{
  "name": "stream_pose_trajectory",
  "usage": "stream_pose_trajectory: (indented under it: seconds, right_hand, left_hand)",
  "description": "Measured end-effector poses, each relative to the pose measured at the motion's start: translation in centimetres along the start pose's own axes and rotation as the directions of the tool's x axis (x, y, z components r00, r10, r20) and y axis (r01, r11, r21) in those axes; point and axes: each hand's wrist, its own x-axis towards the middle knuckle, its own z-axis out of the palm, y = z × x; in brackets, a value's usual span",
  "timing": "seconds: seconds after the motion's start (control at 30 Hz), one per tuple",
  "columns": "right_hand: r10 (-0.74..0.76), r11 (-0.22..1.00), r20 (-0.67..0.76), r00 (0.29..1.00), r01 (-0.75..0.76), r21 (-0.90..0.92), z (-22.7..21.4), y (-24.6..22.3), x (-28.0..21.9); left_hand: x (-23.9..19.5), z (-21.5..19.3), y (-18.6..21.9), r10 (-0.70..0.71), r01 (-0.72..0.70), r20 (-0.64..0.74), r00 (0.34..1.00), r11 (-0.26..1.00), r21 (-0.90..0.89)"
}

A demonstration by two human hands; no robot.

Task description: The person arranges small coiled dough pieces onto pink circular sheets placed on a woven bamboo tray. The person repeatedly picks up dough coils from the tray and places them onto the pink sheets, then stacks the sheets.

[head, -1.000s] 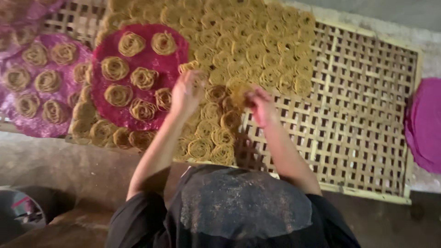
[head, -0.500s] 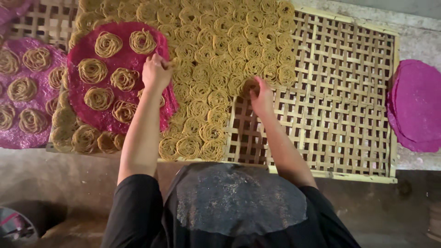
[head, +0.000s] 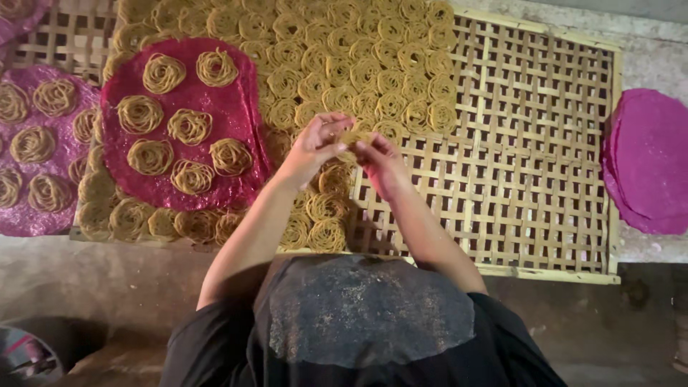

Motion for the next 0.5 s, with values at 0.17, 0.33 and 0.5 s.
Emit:
stream_pose_trajectory:
  seconds: [0.17, 0.33, 0.5]
  right_hand:
    - [0.004, 0.995, -0.406, 0.914, -0.044, -0.089, -4.1, -3.7, -1.2]
    - [-0.47, 0.508, -0.082, 0.879, 0.193, -0.84, -8.9, -6.9, -2.0]
    - [-0.534, -0.317, 0.329, 0.779, 0.176, -0.932, -8.1, -4.7, -2.5]
  left_hand:
    - [-3.1, -2.6, -1.5, 0.039, 0.14, -0.253, 0.967, 0.746, 0.651]
    - [-6.2, -10.4, -2.4, 0.257, 0.444, -0.463, 0.848, 0.131, 0.886]
    - [-7.4, -14.0, -4.3, 0.33, 0.493, -0.464, 0.822, -0.004, 0.87]
